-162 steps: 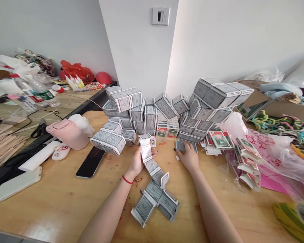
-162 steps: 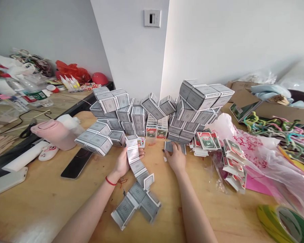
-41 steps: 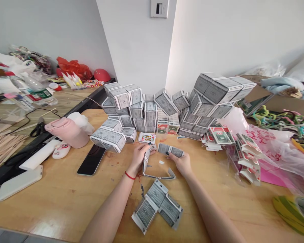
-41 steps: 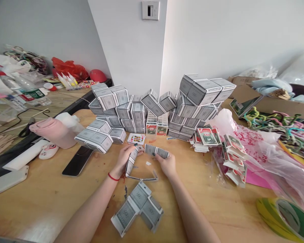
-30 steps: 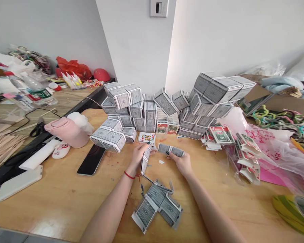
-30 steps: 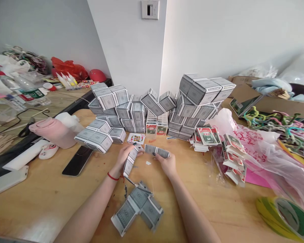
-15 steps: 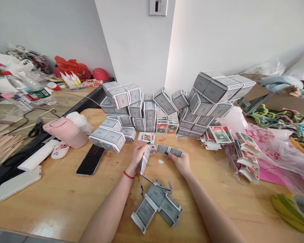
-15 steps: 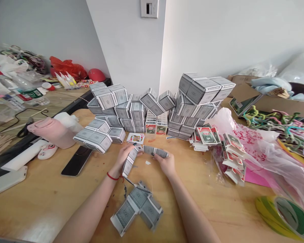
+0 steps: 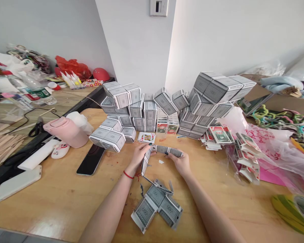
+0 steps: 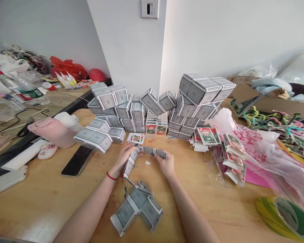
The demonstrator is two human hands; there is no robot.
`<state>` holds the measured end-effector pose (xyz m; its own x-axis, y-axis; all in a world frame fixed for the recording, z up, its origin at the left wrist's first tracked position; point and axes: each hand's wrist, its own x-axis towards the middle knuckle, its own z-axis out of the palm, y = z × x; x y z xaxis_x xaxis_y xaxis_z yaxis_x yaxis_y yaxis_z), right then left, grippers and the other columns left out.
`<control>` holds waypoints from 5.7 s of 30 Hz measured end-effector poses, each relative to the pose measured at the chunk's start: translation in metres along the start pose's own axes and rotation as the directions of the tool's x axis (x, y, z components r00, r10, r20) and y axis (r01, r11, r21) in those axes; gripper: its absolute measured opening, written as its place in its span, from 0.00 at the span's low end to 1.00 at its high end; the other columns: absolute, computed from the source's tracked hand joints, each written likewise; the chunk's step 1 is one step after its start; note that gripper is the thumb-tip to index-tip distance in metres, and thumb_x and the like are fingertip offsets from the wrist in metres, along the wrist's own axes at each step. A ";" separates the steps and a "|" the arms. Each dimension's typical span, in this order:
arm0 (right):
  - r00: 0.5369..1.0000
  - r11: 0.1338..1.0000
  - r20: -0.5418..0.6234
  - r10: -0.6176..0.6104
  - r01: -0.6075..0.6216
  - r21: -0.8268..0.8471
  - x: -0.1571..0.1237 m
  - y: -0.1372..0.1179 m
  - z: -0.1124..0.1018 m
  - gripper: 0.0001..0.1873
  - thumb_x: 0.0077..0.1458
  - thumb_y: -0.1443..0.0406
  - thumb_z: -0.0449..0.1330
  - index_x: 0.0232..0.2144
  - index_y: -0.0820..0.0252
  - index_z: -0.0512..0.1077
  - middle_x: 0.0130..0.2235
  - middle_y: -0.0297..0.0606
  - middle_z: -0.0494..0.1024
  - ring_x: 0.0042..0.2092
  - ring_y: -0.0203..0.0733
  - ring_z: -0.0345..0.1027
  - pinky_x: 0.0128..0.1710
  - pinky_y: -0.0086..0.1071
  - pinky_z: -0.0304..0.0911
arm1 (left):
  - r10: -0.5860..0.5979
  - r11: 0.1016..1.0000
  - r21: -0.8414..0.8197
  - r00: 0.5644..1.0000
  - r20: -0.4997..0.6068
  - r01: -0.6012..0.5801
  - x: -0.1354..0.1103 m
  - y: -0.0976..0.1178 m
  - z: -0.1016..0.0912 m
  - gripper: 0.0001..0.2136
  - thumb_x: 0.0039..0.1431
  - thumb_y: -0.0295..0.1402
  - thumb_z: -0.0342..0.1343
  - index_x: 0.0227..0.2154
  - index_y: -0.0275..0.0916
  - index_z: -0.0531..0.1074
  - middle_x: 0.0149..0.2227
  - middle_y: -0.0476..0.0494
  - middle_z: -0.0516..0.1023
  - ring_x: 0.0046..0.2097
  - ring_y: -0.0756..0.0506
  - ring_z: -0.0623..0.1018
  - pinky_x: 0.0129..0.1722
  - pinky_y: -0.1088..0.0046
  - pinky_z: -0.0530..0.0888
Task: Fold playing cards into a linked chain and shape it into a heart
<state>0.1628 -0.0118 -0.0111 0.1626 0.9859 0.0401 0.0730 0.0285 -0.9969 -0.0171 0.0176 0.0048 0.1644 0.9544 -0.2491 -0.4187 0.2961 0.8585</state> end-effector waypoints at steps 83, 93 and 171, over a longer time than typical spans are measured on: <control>0.898 0.820 0.111 -0.426 0.435 -0.372 -0.001 -0.007 0.004 0.08 0.49 0.65 0.54 0.29 0.59 0.74 0.23 0.35 0.74 0.24 0.37 0.67 0.26 0.27 0.62 | -0.038 0.999 0.040 0.994 0.105 0.034 -0.002 0.000 -0.001 0.15 0.46 0.39 0.57 0.36 0.35 0.73 0.38 0.42 0.76 0.42 0.42 0.74 0.43 0.60 0.70; 0.904 0.845 0.153 -0.399 0.427 -0.322 0.002 -0.008 0.001 0.09 0.49 0.64 0.54 0.29 0.59 0.74 0.25 0.35 0.75 0.26 0.37 0.68 0.27 0.28 0.63 | -0.051 0.997 0.055 0.991 0.125 0.044 -0.001 0.001 -0.002 0.14 0.46 0.37 0.56 0.35 0.35 0.74 0.39 0.41 0.76 0.43 0.41 0.74 0.43 0.61 0.71; 0.706 0.948 0.707 -0.038 0.250 -0.199 0.008 -0.123 -0.064 0.30 0.51 0.51 0.52 0.52 0.59 0.60 0.51 0.47 0.67 0.44 0.49 0.66 0.44 0.43 0.61 | 0.377 0.719 0.447 0.839 0.393 -0.532 -0.042 0.068 0.042 0.12 0.55 0.33 0.48 0.39 0.36 0.72 0.44 0.41 0.73 0.47 0.45 0.71 0.48 0.66 0.68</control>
<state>0.2183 -0.0178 0.1160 -0.5839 0.8116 0.0185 0.3054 0.2408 -0.9213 -0.0148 -0.0043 0.0925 0.3314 0.8976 0.2907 0.0106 -0.3116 0.9502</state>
